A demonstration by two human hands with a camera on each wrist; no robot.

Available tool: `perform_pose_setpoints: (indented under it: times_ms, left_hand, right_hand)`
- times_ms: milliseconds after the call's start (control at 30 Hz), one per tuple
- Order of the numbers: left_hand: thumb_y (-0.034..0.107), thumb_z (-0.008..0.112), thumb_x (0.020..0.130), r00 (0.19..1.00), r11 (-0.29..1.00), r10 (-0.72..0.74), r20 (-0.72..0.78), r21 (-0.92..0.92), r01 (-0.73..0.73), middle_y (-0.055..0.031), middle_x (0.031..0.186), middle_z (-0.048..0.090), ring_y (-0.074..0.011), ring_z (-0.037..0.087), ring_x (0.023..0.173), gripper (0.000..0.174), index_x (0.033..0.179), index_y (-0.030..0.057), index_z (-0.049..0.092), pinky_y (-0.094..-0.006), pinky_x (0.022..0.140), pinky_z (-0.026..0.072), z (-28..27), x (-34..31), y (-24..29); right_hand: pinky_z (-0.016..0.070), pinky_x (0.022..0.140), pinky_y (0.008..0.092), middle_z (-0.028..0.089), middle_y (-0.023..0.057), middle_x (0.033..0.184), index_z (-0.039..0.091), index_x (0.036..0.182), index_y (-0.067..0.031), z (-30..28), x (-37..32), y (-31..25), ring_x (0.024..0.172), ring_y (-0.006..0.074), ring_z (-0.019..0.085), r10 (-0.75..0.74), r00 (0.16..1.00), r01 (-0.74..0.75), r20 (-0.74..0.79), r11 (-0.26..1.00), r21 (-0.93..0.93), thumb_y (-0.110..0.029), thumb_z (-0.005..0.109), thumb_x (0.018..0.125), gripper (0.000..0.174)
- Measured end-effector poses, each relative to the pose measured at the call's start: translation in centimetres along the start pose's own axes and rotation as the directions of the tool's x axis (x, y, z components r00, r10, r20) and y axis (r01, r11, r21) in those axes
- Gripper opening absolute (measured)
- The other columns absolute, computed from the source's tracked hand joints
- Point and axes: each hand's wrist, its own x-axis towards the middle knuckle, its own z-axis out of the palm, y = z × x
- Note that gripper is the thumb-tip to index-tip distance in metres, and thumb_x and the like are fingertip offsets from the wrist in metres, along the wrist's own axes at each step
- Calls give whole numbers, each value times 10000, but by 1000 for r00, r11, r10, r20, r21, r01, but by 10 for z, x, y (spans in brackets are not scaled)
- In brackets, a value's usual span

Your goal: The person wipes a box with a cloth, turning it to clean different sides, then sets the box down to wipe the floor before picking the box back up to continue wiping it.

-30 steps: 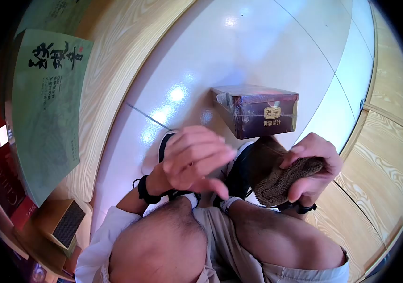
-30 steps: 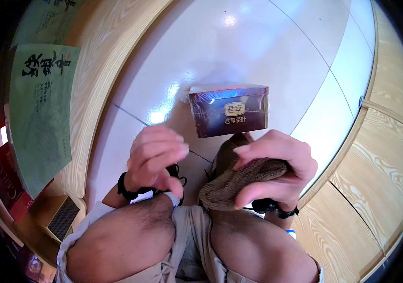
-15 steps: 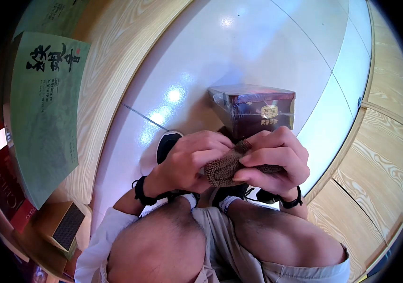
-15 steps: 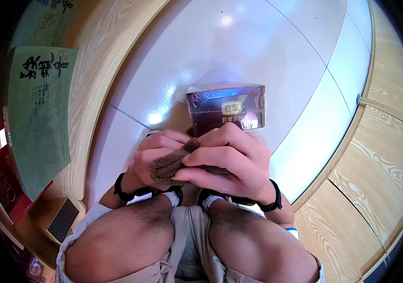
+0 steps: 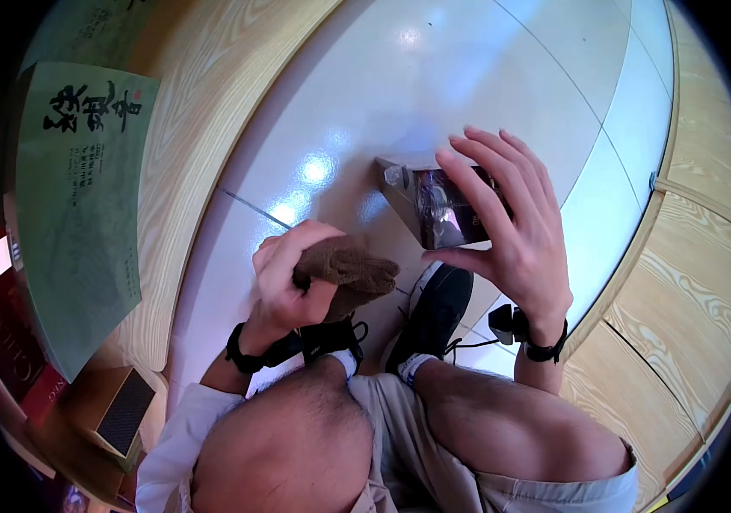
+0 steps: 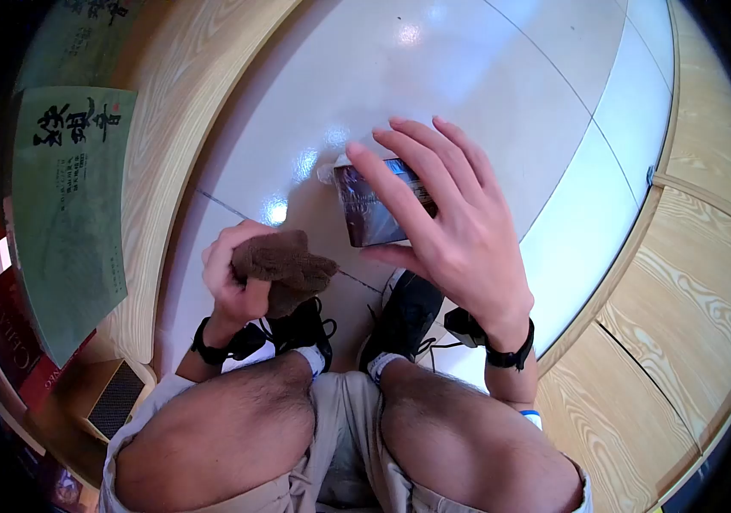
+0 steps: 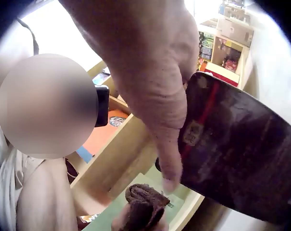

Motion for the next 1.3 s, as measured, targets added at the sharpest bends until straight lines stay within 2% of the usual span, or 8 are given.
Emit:
perform_pose_setpoints:
  times_ms: [133, 333, 500, 733, 800, 1033, 1100, 1300]
  left_hand:
    - [134, 762, 905, 996, 988, -87, 25, -123, 89, -169, 876, 741, -286, 767, 751, 260, 1066, -48, 672, -340, 697, 608, 1, 13, 5]
    - [247, 838, 923, 966, 985, -175, 190, 21, 174, -179, 895, 757, -325, 796, 797, 354, 1107, -9, 676, -377, 682, 622, 7, 26, 12]
    - [287, 758, 995, 942, 972, -229, 244, 9, 234, -207, 967, 741, -422, 753, 876, 358, 1199, 14, 645, -448, 745, 596, 12, 29, 11]
    - [260, 677, 1035, 907, 930, -279, 315, -146, 337, -220, 1007, 732, -438, 730, 943, 308, 1238, 33, 629, -473, 819, 575, 17, 38, 12]
    - [134, 691, 994, 934, 975, -178, 310, -71, 210, -190, 986, 740, -337, 765, 895, 300, 1237, -23, 615, -389, 803, 577, 22, 43, 14]
    - [82, 772, 925, 947, 959, -249, 201, -87, 270, -143, 944, 750, -305, 780, 843, 326, 1222, 20, 654, -370, 734, 598, 40, 53, 25]
    - [43, 812, 867, 989, 996, -64, 134, 64, 56, -130, 887, 738, -296, 765, 767, 355, 1198, 30, 683, -362, 661, 584, 41, 54, 24]
    - [96, 826, 795, 988, 963, 96, 118, 241, -122, -76, 814, 635, -246, 683, 652, 357, 1136, 67, 725, -366, 567, 550, 49, 61, 31]
  right_hand:
    - [484, 1055, 482, 657, 104, 1303, 605, 1453, -89, 9, 0, 1, 1213, 306, 631, 21, 1000, -22, -12, 997, -78, -292, 868, 582, 932]
    - [502, 973, 470, 676, 88, 1235, 668, 1384, -100, 8, -1, 1, 1106, 310, 647, 43, 999, -43, -3, 995, -91, -217, 905, 589, 839]
    - [505, 926, 457, 674, 89, 1199, 686, 1349, -87, 7, -6, 6, 1061, 319, 632, 40, 998, -44, -42, 994, -100, -204, 913, 570, 819]
    - [493, 923, 457, 646, 96, 1169, 668, 1372, -89, 2, -21, 12, 1043, 299, 615, 127, 990, -132, -56, 986, -106, -218, 894, 585, 830]
    - [491, 919, 457, 649, 95, 1166, 668, 1378, -91, -3, -24, 10, 1041, 299, 619, 155, 987, -158, -32, 979, -128, -215, 898, 603, 818]
    - [482, 905, 449, 656, 91, 1156, 671, 1385, -91, -1, -33, 14, 1025, 296, 627, 180, 981, -189, -77, 973, -133, -236, 905, 579, 852]
    - [476, 902, 455, 656, 91, 1158, 671, 1385, -89, -1, -34, 14, 1020, 296, 626, 183, 981, -190, -68, 975, -115, -237, 904, 569, 862]
    - [468, 908, 464, 656, 92, 1162, 675, 1375, -82, 0, -36, 13, 1018, 300, 625, 185, 980, -192, -75, 976, -101, -237, 885, 568, 848]
